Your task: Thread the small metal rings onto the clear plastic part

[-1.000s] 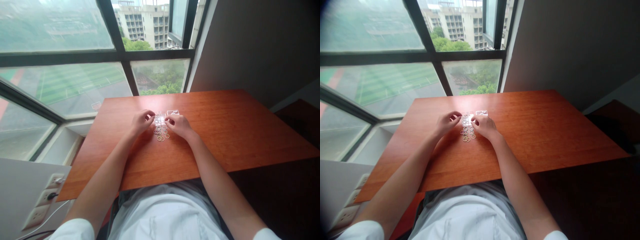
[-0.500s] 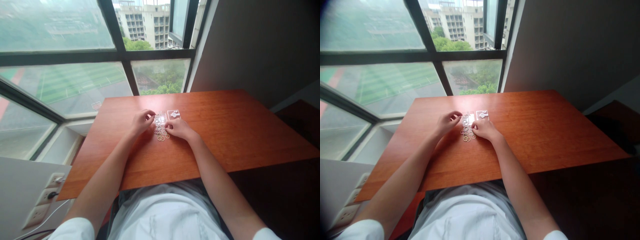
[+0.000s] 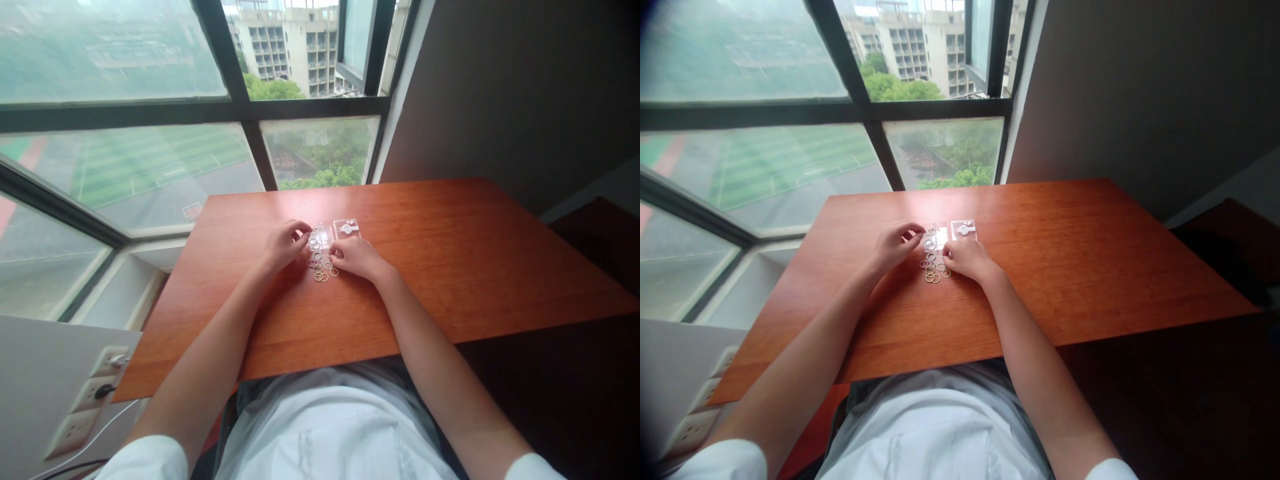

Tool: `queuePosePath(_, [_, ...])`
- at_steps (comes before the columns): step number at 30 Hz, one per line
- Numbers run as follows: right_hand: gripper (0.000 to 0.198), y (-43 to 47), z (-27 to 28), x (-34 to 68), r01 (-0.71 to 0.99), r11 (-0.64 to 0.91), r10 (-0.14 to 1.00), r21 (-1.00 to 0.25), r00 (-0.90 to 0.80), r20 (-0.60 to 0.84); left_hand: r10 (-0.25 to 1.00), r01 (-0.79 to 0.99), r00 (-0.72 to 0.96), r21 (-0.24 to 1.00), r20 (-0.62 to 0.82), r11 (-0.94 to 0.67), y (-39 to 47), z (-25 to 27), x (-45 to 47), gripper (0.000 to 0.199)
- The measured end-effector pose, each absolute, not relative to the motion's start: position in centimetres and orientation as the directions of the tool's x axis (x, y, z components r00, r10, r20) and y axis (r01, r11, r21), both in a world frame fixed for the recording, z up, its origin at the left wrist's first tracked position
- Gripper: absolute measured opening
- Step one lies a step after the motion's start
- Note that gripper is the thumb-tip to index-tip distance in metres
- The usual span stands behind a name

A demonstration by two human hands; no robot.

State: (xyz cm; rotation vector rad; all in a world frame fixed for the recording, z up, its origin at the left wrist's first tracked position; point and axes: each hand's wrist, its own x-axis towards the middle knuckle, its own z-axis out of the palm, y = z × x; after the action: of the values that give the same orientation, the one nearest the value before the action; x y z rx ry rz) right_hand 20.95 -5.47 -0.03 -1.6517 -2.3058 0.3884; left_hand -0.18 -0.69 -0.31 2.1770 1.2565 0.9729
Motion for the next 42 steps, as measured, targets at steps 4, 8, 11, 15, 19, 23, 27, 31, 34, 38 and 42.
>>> queuePosePath(4, [0.013, -5.4, 0.0, 20.9, 0.854, 0.314, 0.949, -0.414, -0.301, 0.099, 0.87, 0.557, 0.341, 0.669, 0.356, -0.492, -0.8, -0.2, -0.2, 0.016])
queuePosePath(8, [0.011, -5.4, 0.1, 21.0, 0.824, 0.33, 0.943, -0.46, -0.303, 0.135, 0.875, 0.559, 0.334, 0.674, 0.35, -0.483, -0.9, -0.1, 0.0, 0.016])
queuePosePath(11, [0.011, -5.2, 0.0, 20.9, 0.808, 0.348, 0.937, -0.476, -0.287, 0.198, 0.875, 0.55, 0.335, 0.682, 0.349, -0.483, -1.1, 0.1, 0.1, 0.015])
queuePosePath(15, [0.012, -5.2, 0.0, 20.9, 0.794, 0.347, 0.929, -0.5, -0.219, 0.298, 0.867, 0.53, 0.363, 0.69, 0.342, -0.494, -1.5, 0.4, 0.5, 0.017])
queuePosePath(19, [0.013, -5.4, 0.2, 20.8, 0.778, 0.351, 0.914, -0.52, -0.164, 0.371, 0.851, 0.507, 0.406, 0.693, 0.333, -0.513, -1.8, 0.5, 1.0, 0.021])
queuePosePath(23, [0.012, -5.6, 0.4, 20.7, 0.776, 0.359, 0.904, -0.518, -0.151, 0.401, 0.836, 0.479, 0.446, 0.703, 0.32, -0.525, -1.9, 0.5, 1.3, 0.025])
queuePosePath(27, [0.012, -5.6, 0.5, 20.6, 0.781, 0.36, 0.903, -0.51, -0.156, 0.399, 0.825, 0.426, 0.474, 0.74, 0.307, -0.521, -2.0, 0.4, 1.6, 0.028])
queuePosePath(31, [0.012, -5.6, 0.3, 20.5, 0.781, 0.367, 0.901, -0.506, -0.162, 0.403, 0.81, 0.374, 0.51, 0.774, 0.289, -0.512, -2.1, 0.2, 1.8, 0.03])
queuePosePath(34, [0.012, -5.6, 0.2, 20.5, 0.779, 0.37, 0.9, -0.506, -0.165, 0.404, 0.796, 0.36, 0.537, 0.778, 0.278, -0.514, -2.2, 0.2, 1.8, 0.03])
queuePosePath(38, [0.012, -5.6, 0.2, 20.5, 0.783, 0.363, 0.906, -0.505, -0.171, 0.386, 0.796, 0.36, 0.539, 0.778, 0.277, -0.515, -2.3, 0.2, 1.9, 0.027])
queuePosePath(42, [0.014, -5.6, 0.2, 20.5, 0.79, 0.363, 0.909, -0.494, -0.185, 0.373, 0.809, 0.376, 0.517, 0.775, 0.28, -0.508, -2.3, 0.2, 1.9, 0.024])
